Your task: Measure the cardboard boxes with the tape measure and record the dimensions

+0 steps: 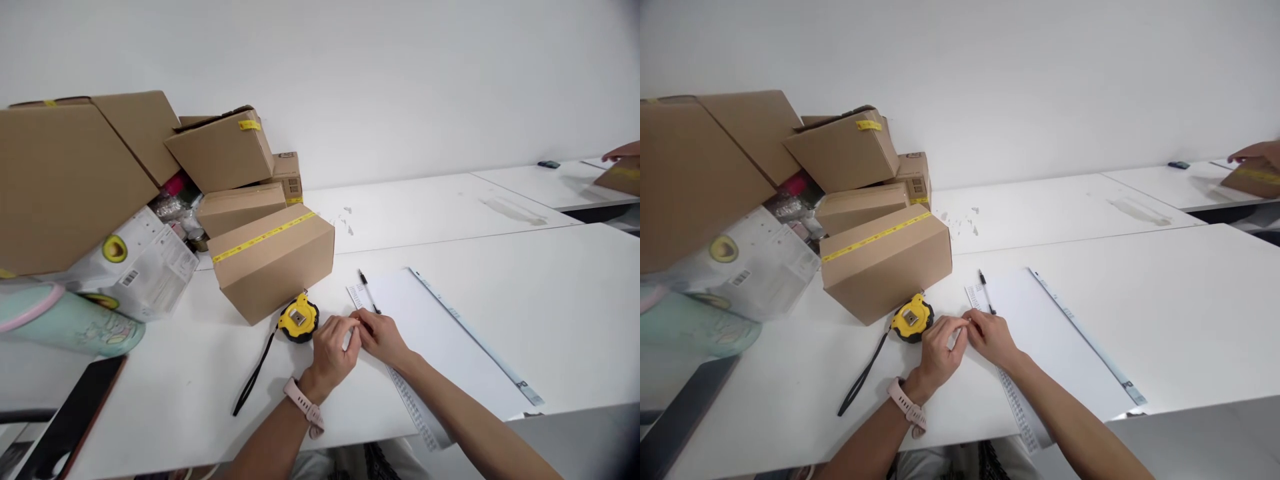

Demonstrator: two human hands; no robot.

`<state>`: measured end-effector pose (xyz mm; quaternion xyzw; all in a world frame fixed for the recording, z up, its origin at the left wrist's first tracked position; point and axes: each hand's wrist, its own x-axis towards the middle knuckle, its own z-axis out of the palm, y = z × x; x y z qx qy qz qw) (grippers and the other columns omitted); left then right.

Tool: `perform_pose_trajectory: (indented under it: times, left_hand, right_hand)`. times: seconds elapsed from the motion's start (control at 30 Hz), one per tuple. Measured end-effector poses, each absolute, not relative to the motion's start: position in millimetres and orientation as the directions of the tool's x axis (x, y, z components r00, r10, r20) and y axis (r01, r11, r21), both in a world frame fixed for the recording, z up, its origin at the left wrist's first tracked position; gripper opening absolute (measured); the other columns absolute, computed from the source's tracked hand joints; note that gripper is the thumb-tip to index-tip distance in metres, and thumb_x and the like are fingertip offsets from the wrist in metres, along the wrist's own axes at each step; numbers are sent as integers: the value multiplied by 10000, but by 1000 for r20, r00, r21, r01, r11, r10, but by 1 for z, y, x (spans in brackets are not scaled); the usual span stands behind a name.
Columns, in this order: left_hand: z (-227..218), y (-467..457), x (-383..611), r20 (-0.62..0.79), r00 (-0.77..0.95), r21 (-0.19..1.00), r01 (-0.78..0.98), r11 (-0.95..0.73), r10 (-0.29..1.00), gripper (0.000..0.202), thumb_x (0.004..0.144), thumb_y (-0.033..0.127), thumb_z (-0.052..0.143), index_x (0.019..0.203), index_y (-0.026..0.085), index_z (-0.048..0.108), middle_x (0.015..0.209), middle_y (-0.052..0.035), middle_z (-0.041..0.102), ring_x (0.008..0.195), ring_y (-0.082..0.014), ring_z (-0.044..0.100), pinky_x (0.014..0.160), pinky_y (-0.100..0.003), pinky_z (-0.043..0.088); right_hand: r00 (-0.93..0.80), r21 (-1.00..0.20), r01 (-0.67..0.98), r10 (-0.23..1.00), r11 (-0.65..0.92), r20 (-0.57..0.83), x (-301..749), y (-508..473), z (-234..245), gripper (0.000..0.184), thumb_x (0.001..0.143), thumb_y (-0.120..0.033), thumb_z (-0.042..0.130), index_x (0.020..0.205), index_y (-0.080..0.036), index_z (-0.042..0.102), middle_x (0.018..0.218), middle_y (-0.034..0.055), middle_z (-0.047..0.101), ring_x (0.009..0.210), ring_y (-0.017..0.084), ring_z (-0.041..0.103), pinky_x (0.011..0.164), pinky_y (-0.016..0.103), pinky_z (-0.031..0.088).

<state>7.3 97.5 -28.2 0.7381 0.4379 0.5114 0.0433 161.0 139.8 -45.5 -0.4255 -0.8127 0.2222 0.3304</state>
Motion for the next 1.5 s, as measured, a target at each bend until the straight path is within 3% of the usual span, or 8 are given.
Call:
perform_pose_trajectory:
  times: [0.8, 1.07, 1.3, 1.5]
  left_hand:
    - [-37, 102, 9, 602, 46, 622, 599, -505, 797, 164, 919, 107, 506, 942, 195, 642, 826, -60, 736, 742, -197, 700, 669, -303, 569]
    - [-39, 103, 9, 492, -20, 713, 583, -389, 871, 157, 952, 165, 486, 1037, 216, 608, 833, -29, 741, 719, -177, 715, 669, -288, 581]
    - [-39, 105, 10, 486, -22, 716, 584, -383, 874, 173, 950, 150, 465, 1038, 223, 595, 833, -41, 736, 722, -190, 715, 660, -301, 584]
    - [-47, 96, 19, 468, -64, 753, 551, -359, 882, 258, 929, 121, 455, 1120, 247, 574, 863, -56, 730, 738, -212, 716, 639, -329, 590]
  right_hand:
    - [-446, -650, 523, 827, 551, 343, 162, 142, -48, 177, 925, -189, 428, 870, -223, 593, 712, 15, 703, 580, 160, 636, 562, 267, 452]
    - [-432, -655, 542, 843, 526, 320, 161, 141, -44, 197, 984, -261, 417, 907, -229, 595, 695, 8, 693, 559, 160, 627, 550, 267, 432]
    - [-418, -620, 555, 830, 554, 368, 160, 141, -42, 206, 988, -241, 420, 843, -252, 565, 628, -13, 637, 509, 161, 592, 501, 277, 408]
    - [-378, -568, 578, 809, 586, 450, 172, 138, -48, 153, 980, -213, 464, 1001, -286, 597, 672, 0, 670, 519, 180, 619, 511, 308, 467]
